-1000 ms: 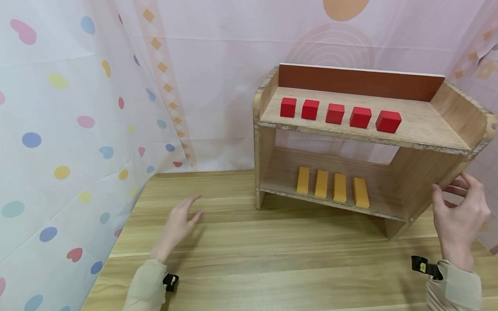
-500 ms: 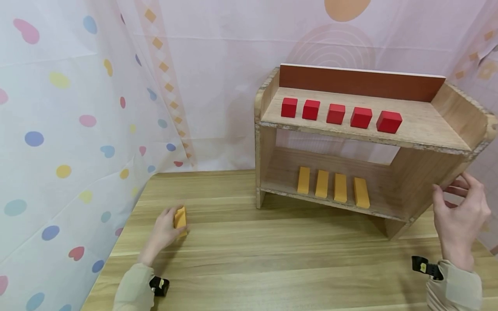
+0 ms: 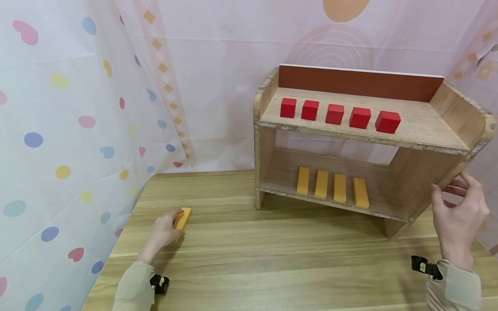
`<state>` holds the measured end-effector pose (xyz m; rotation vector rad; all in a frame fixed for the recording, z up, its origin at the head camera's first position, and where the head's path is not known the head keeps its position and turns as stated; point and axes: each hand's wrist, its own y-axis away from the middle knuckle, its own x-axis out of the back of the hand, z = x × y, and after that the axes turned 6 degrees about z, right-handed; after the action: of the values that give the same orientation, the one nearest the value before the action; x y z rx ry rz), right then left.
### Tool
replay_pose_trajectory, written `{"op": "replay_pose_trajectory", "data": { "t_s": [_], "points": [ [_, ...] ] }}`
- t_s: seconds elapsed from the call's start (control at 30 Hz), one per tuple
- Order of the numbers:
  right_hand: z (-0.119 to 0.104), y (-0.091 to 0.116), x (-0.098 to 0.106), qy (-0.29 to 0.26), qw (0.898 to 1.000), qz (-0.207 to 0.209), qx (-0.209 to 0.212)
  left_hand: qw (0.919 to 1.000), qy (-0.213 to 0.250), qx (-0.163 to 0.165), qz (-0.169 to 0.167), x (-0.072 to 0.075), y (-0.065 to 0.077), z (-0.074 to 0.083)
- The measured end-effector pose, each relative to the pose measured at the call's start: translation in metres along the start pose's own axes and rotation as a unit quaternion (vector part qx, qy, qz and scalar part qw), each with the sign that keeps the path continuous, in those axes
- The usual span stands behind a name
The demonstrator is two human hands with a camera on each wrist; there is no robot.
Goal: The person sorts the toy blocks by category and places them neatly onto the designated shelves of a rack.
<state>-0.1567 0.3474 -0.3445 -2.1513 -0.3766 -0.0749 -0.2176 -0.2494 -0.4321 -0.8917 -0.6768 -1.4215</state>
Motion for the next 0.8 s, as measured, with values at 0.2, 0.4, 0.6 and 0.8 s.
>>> {"op": "replay_pose_trajectory", "data": {
  "t_s": [0.2,0.4,0.6,0.8],
  "points": [
    [0.0,0.0,0.0,-0.001,1.0,0.001,0.001,0.9994,0.029,-0.017,0.006,-0.006,0.0,0.0],
    [0.0,0.0,0.0,-0.002,1.0,-0.001,0.004,0.9982,0.036,-0.046,0.011,-0.011,-0.001,0.01],
    [0.001,0.0,0.0,-0.002,1.0,-0.002,0.007,0.9963,0.034,-0.077,0.018,-0.018,-0.004,0.022],
    [0.001,0.0,0.0,-0.006,1.0,-0.001,0.003,0.9951,0.042,-0.088,0.017,-0.022,-0.006,0.037]
  ]
}}
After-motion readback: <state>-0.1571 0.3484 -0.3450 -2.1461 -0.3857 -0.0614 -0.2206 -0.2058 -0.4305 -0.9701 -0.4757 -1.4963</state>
